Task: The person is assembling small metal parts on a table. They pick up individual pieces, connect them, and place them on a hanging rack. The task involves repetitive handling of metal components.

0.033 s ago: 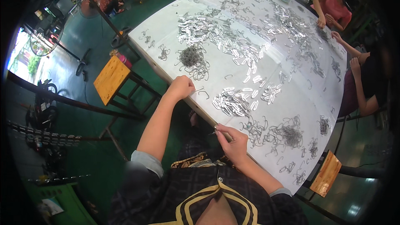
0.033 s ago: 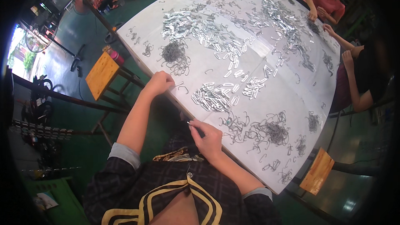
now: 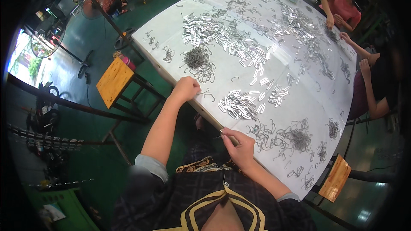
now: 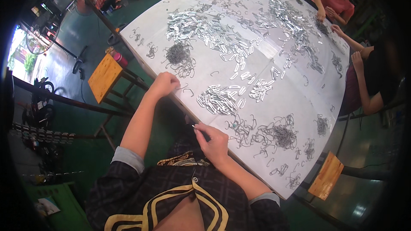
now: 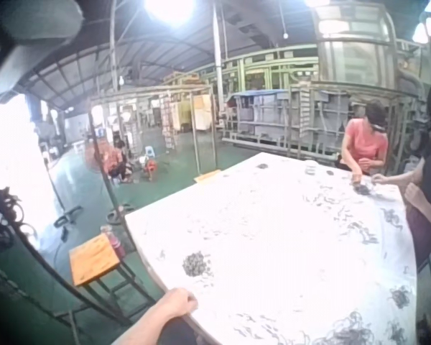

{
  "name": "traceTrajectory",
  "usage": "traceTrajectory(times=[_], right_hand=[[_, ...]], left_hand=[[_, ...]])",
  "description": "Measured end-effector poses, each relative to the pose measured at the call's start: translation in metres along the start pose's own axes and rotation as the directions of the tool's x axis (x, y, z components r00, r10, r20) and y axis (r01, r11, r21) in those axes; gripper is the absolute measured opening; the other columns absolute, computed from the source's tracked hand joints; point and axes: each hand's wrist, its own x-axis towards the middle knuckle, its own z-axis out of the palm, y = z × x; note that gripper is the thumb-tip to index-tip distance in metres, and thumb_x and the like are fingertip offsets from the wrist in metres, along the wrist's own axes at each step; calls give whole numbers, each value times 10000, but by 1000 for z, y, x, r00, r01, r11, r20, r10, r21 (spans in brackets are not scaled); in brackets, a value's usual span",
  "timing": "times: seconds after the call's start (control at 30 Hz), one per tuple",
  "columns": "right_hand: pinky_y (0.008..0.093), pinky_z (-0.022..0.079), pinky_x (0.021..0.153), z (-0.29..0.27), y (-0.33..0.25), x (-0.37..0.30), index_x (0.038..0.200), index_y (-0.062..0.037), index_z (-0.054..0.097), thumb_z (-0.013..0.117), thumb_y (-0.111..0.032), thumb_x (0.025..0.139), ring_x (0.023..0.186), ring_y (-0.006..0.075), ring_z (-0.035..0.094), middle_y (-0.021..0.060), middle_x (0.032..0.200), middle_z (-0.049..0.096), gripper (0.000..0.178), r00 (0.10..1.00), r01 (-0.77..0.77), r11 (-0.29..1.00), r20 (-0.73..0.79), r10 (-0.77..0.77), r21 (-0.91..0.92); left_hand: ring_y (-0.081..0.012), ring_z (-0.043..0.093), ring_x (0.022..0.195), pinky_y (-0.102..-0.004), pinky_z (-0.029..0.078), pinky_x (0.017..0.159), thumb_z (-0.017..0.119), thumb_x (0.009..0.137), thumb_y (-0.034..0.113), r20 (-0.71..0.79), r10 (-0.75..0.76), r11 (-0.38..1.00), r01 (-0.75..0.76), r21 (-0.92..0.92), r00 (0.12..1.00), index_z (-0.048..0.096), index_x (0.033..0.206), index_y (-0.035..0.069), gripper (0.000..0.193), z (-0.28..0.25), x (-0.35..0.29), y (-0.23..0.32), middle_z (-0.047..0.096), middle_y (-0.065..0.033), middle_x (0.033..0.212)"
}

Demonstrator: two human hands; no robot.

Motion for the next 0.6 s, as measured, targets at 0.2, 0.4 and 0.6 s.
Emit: traceTrajectory(times=[0.2, 0.4, 0.6], right_hand=[[310, 551, 762, 2, 3, -3, 927, -26, 714, 708, -43, 803, 865, 254, 710, 145, 908, 717, 126, 1000, 3, 1000, 1, -3, 11], [310, 551, 759, -1, 3, -2, 926, -24, 713, 713, -47, 800, 859, 255, 710, 143, 905, 718, 129, 1000, 9, 1000, -11, -9, -12], [309, 550, 748, 0, 3, -2, 918, -26, 714, 715, -47, 795, 840, 256, 711, 144, 902, 717, 125, 1000, 14, 1000, -24, -15, -21]], left_hand=[[-293, 628, 826, -411, 528, 722, 631, 768, 93, -284, 397, 893, -296, 339, 873, 677, 739, 41, 75, 23, 24, 0, 611, -117, 823], [-270, 627, 807, -385, 528, 682, 620, 761, 74, -235, 554, 746, -350, 567, 799, 621, 709, 32, 67, 32, 35, -1, 592, -93, 800], [-173, 633, 649, -295, 514, 601, 639, 796, 52, -302, 121, 941, -206, -269, 946, 646, 809, -11, 64, 10, 7, 18, 669, -82, 761]])
